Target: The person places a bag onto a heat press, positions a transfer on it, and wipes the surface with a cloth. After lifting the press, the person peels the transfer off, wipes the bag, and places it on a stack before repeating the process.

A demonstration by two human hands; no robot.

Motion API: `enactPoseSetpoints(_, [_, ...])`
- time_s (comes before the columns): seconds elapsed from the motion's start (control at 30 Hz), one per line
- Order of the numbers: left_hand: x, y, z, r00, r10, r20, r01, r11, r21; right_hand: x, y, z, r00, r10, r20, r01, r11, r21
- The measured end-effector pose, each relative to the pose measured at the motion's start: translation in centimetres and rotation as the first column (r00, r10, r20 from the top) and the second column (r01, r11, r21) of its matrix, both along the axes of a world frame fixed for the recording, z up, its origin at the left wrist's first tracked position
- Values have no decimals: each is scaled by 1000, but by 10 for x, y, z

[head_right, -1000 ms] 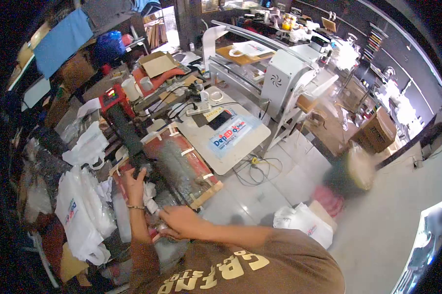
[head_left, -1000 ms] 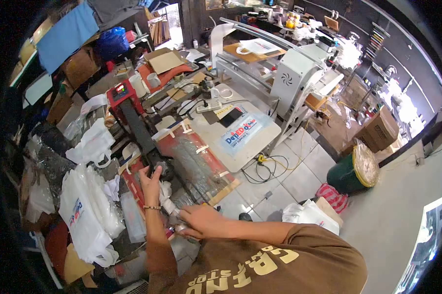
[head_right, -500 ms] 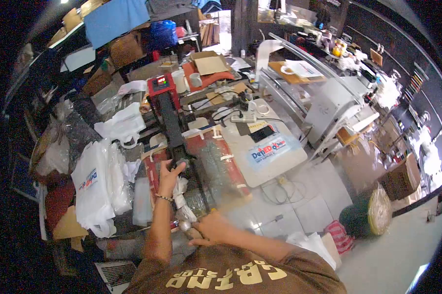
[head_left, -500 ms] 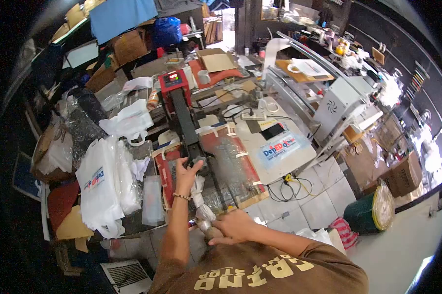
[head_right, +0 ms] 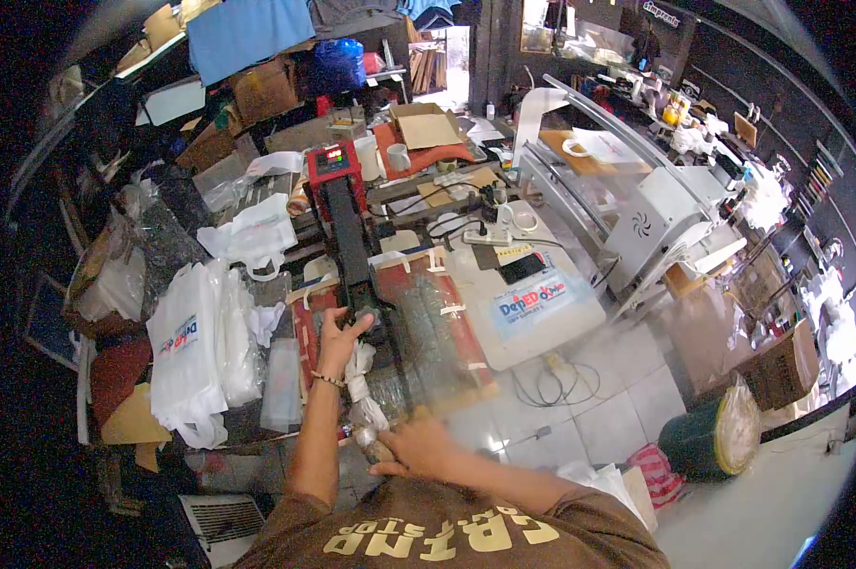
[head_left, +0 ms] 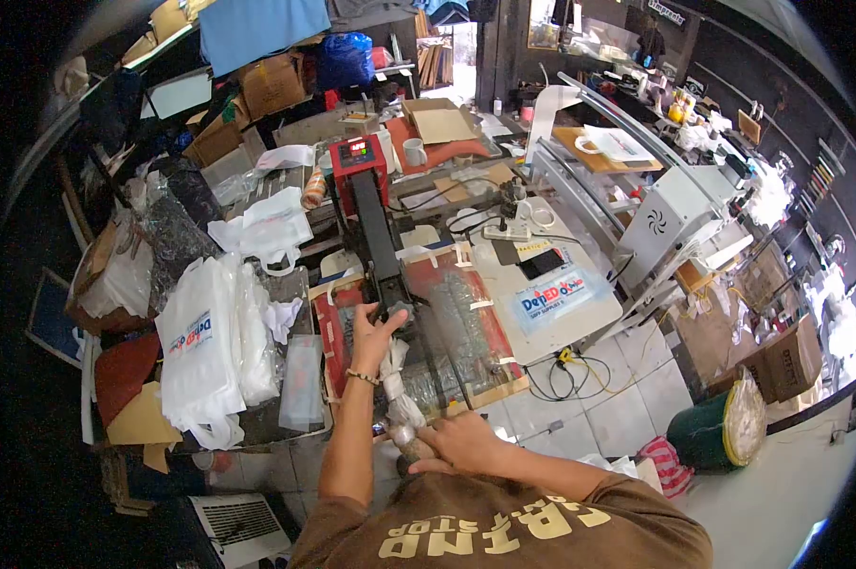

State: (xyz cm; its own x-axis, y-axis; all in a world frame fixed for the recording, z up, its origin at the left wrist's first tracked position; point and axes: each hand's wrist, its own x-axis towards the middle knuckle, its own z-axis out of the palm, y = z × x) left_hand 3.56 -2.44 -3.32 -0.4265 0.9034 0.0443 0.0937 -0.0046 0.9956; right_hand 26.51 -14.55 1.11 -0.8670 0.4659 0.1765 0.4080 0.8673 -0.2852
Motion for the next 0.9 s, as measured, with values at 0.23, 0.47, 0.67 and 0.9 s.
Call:
enactPoseSetpoints(0.23, [5, -5, 15, 998, 30, -53, -32, 999, -43, 1, 2, 10, 995, 24, 99, -16, 996, -85])
enactPoseSetpoints(0.47, [-2, -1, 2, 994, 20, -103, -25, 999, -48, 4, 5, 1, 996, 44, 72, -40, 997, -62])
enactPoseSetpoints(0.67, [-9, 10, -5, 990, 27, -138, -32, 999, -31, 3, 7, 8, 999, 49, 14, -49, 999, -22])
enactPoseSetpoints(0.9, [-26, 16, 69, 972, -109, -207, 79, 986, -147, 11, 9, 151, 995, 70, 71, -64, 995, -73])
